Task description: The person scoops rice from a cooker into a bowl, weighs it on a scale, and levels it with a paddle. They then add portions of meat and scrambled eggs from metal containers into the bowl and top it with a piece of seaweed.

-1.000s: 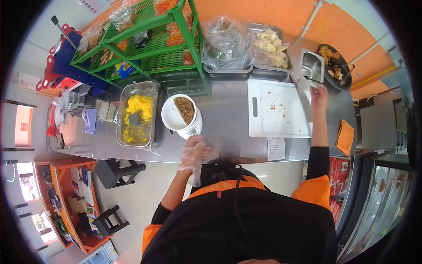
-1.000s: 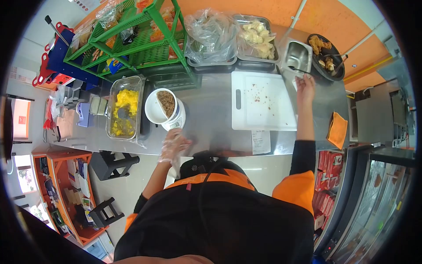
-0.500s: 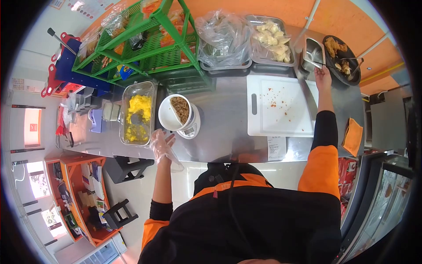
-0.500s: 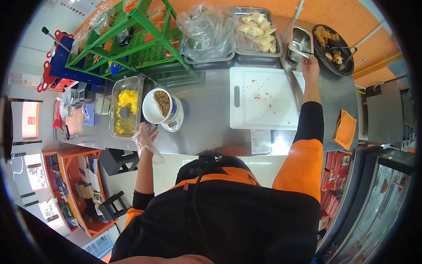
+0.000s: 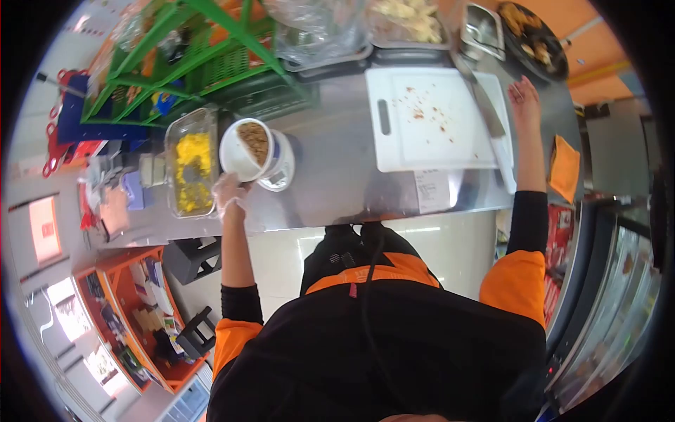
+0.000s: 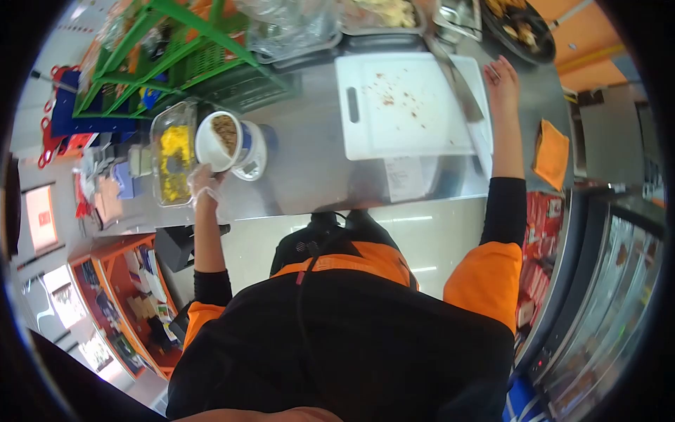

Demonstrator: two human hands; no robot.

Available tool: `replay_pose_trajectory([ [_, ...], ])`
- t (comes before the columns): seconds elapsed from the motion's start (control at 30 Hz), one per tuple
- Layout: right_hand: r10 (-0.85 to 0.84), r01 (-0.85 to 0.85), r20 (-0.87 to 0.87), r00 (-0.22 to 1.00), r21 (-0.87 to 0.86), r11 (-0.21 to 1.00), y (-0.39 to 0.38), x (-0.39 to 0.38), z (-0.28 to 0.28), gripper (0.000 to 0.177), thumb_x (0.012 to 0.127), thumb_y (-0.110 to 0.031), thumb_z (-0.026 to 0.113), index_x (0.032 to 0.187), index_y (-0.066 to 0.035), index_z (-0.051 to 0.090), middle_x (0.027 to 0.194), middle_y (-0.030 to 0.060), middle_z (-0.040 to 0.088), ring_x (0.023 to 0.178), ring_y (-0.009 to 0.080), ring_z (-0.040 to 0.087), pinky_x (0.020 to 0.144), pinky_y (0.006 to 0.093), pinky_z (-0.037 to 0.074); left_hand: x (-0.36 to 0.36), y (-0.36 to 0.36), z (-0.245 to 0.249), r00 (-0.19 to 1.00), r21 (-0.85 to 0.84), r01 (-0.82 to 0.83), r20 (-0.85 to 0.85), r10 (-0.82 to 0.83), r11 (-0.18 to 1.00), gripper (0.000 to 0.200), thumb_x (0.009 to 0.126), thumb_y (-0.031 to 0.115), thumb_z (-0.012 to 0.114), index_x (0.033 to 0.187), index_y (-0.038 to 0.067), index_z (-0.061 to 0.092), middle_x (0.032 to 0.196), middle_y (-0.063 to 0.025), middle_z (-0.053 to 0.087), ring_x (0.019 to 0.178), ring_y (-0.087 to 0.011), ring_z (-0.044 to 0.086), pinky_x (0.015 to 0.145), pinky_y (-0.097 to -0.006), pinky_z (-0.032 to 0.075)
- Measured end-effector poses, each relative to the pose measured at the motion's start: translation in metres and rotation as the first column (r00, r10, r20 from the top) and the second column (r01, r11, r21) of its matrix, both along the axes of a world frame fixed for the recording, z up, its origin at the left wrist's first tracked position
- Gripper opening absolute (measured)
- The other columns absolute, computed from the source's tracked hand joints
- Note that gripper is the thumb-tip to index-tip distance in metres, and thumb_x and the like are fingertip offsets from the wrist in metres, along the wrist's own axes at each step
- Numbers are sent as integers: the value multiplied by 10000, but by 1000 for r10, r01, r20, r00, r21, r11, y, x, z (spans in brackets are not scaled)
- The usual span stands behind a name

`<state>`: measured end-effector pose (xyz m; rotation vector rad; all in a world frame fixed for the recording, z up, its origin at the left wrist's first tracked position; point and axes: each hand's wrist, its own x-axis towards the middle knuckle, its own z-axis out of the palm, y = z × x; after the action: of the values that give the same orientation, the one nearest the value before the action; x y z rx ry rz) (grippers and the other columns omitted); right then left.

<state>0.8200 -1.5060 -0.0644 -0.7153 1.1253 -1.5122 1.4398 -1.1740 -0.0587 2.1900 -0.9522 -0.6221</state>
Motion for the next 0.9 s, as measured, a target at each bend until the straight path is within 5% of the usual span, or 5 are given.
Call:
replay_pose_trajectory([
  [0.03,0,0,-23,1000,0,1000,24,6,15,337,875,-102,548,1190,1,487,998,114,557,898,210,581,863,336,473,-3,-3,4,910,-170,-201,-398,119,965,232,800,150,632,941,-28,588,973,-134,592,868,-253,603,687,-352,533],
  [0.23,-86,82,-207,975,-28,996,140,26,33,265,889,-92,512,1140,-9,531,956,66,562,854,154,575,816,269,465,-47,-11,36,959,-195,-137,-272,81,971,196,824,145,563,911,-29,592,976,-130,578,792,-205,606,636,-311,537],
  [0.43,-153,161,-271,950,5,987,216,52,9,215,902,-89,515,1093,-4,564,926,50,580,840,126,561,820,271,456,-91,-38,-5,948,-43,249,214,-234,968,191,790,170,565,950,85,627,1068,-145,585,939,-262,584,810,-395,481],
  [0.7,-100,73,-314,944,-94,993,227,107,15,177,885,-56,541,1047,-14,597,931,45,597,793,107,551,750,253,469,-138,-56,-23,381,441,398,719,-582,805,267,764,221,600,1000,96,601,1055,-145,581,1013,-280,558,830,-410,465],
  [0.9,90,-156,-420,903,-126,980,233,198,41,149,892,-55,528,1020,-9,587,917,33,583,862,126,541,797,244,433,-119,-31,42,930,112,316,162,-331,942,287,778,212,673,997,53,578,991,-111,589,867,-256,617,723,-357,515],
])
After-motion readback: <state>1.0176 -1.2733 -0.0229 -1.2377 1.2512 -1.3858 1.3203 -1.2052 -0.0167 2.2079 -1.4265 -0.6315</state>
